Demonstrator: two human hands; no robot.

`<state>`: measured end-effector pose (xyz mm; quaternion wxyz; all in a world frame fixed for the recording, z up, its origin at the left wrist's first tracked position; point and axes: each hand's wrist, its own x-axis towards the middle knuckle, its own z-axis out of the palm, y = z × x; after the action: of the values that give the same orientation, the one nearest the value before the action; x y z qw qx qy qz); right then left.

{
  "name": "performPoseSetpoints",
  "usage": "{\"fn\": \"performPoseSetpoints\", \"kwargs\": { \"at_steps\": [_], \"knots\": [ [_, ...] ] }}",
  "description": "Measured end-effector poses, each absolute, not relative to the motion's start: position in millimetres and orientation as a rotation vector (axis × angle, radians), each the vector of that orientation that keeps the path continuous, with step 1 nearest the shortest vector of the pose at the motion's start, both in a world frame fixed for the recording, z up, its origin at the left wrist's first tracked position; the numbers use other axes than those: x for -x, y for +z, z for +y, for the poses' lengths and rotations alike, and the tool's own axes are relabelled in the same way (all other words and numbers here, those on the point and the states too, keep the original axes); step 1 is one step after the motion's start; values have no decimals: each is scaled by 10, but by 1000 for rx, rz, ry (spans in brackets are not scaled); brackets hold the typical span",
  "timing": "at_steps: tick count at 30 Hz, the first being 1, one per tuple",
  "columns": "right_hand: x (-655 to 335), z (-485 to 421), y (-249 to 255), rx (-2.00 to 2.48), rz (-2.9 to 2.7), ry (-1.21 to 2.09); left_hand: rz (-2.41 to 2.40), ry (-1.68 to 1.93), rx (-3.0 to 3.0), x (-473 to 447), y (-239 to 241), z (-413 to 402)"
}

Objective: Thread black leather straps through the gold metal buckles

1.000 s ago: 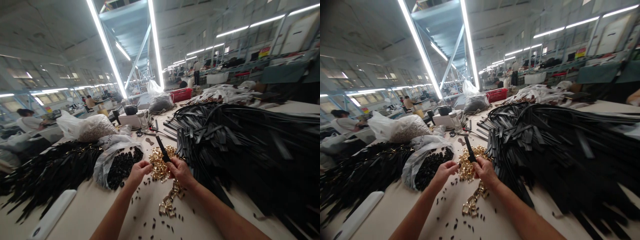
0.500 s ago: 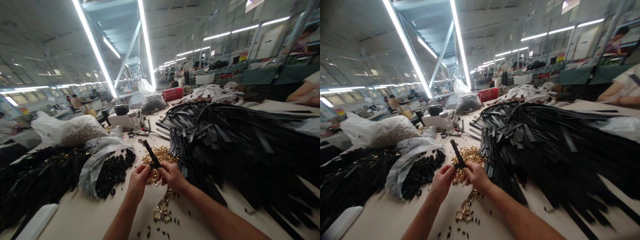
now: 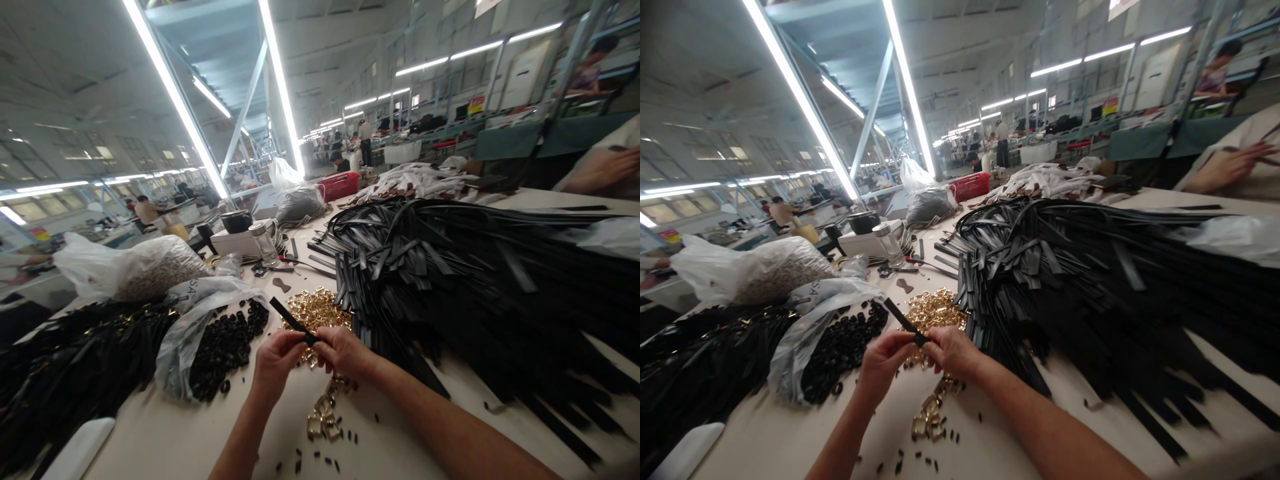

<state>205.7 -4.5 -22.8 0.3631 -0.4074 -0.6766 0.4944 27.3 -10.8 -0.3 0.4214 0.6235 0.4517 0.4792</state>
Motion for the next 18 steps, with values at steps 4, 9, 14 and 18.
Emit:
{"fn": "performPoseSetpoints", "kwargs": {
  "at_steps": [4,9,14,18],
  "knots": [
    [-2038,-43,-238,1027,-1722,1298,1125,1150,-1523,-313,-46,-112],
    [-1993,-69,-189,901,-1576,1480,1119,1119,-1382,-340,-133,-77],
    [-2000,-83,-179,839,-1587,1569,1169,1127,-1462,-335,-128,-82],
    [-1990,-61,-212,923,-1495,1525,1128,1127,-1402,-368,-89,-128]
  ]
}}
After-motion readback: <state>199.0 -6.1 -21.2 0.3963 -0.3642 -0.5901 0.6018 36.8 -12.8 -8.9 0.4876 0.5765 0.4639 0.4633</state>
